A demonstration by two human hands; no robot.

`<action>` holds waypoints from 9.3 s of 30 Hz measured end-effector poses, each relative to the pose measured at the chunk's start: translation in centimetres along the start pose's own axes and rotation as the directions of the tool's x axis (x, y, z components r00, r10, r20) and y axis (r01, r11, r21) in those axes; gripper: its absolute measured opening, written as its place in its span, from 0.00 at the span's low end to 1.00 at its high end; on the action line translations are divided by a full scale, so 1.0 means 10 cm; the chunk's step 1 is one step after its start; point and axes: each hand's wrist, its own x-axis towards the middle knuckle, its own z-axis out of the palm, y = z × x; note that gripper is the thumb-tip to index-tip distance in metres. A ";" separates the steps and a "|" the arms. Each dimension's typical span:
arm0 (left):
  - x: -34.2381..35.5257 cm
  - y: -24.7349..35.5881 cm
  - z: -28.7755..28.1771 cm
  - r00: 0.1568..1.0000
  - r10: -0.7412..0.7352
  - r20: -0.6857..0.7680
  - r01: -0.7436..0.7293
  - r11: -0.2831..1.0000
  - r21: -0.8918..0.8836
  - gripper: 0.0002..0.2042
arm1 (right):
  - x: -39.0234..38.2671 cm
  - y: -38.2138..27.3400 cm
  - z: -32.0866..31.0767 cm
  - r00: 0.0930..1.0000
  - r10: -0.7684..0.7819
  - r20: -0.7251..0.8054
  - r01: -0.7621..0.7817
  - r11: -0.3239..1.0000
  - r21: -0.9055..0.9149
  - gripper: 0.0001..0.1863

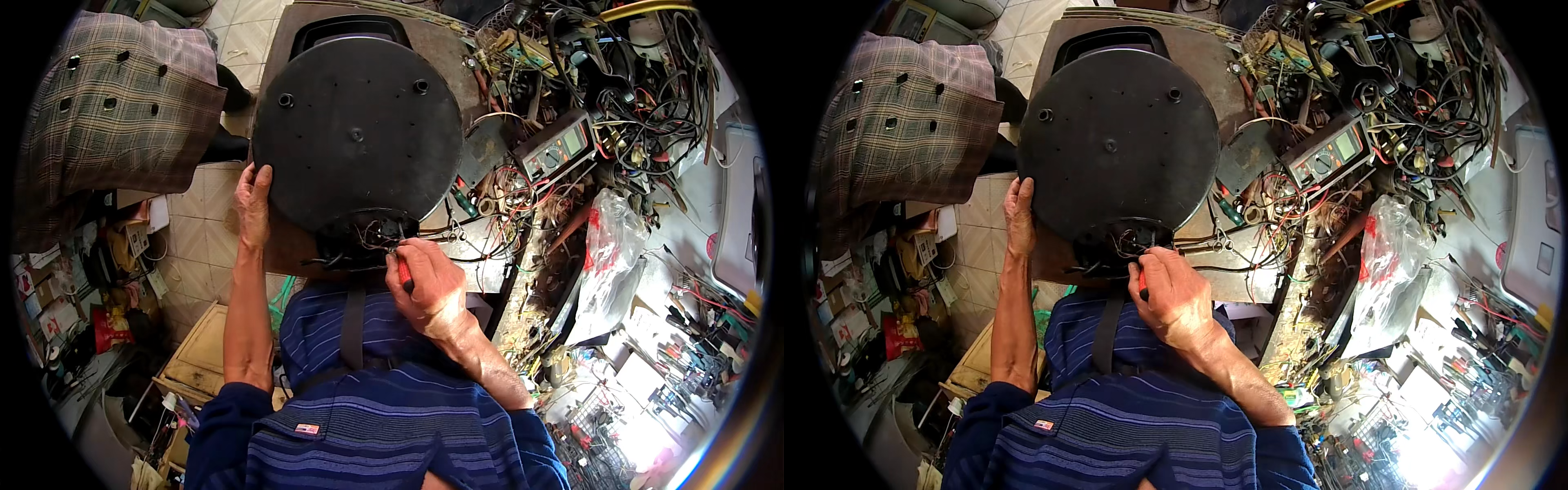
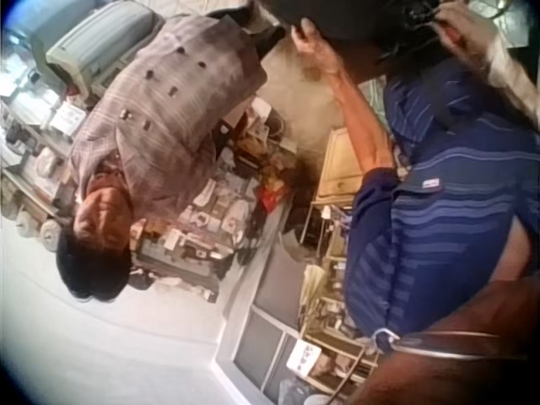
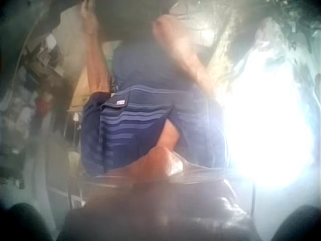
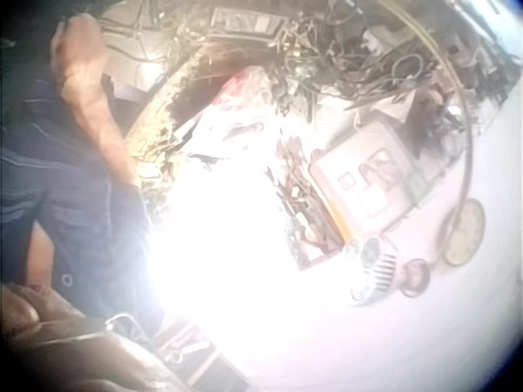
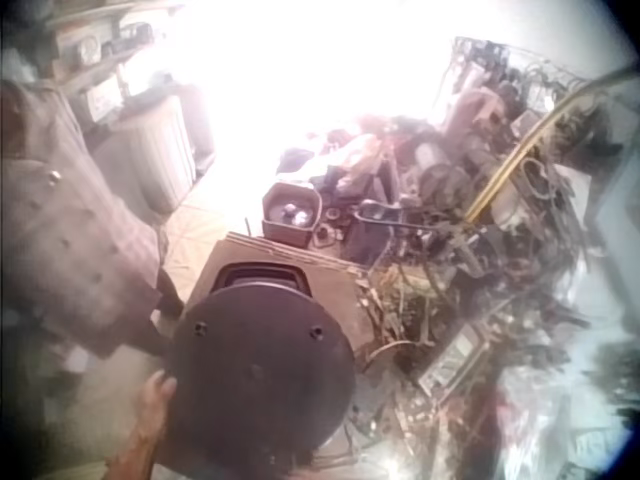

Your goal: The person uses a screwdriver to remove screws from the back of a black circular electronic device. They then use a multimeter to test the internal wiring and components of the device. The person continues to manipulate the wires and test the connections with the multimeter probes.

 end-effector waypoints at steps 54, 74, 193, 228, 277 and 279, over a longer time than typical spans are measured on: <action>-0.05 0.01 0.08 0.999 -0.006 -0.032 0.006 1.000 -0.022 0.30 | -0.15 0.07 -0.14 0.992 -0.122 -0.045 0.124 0.991 0.051 0.17; -0.01 -0.13 0.00 0.996 0.034 -0.080 -0.035 0.999 -0.015 0.28 | 0.54 0.24 -0.11 0.983 0.139 0.121 -0.161 0.967 0.197 0.06; -0.03 -0.08 0.07 0.995 0.045 -0.089 -0.052 0.995 -0.081 0.36 | 0.23 0.07 0.09 0.994 0.065 0.089 -0.071 0.996 0.060 0.09; 0.33 -0.06 -0.35 0.924 -0.381 -0.018 0.381 0.925 -0.017 0.30 | -0.58 0.00 -0.19 0.973 0.180 -0.146 -0.159 0.977 0.144 0.26; -0.13 1.54 0.99 0.990 0.125 -0.072 -0.063 0.824 0.562 0.28 | -1.11 0.14 -0.27 0.853 0.434 -0.291 -0.166 0.754 0.636 0.20; -0.12 1.59 0.99 0.989 0.135 -0.066 -0.069 0.797 0.600 0.28 | -1.11 0.14 -0.23 0.841 0.448 -0.304 -0.166 0.748 0.643 0.20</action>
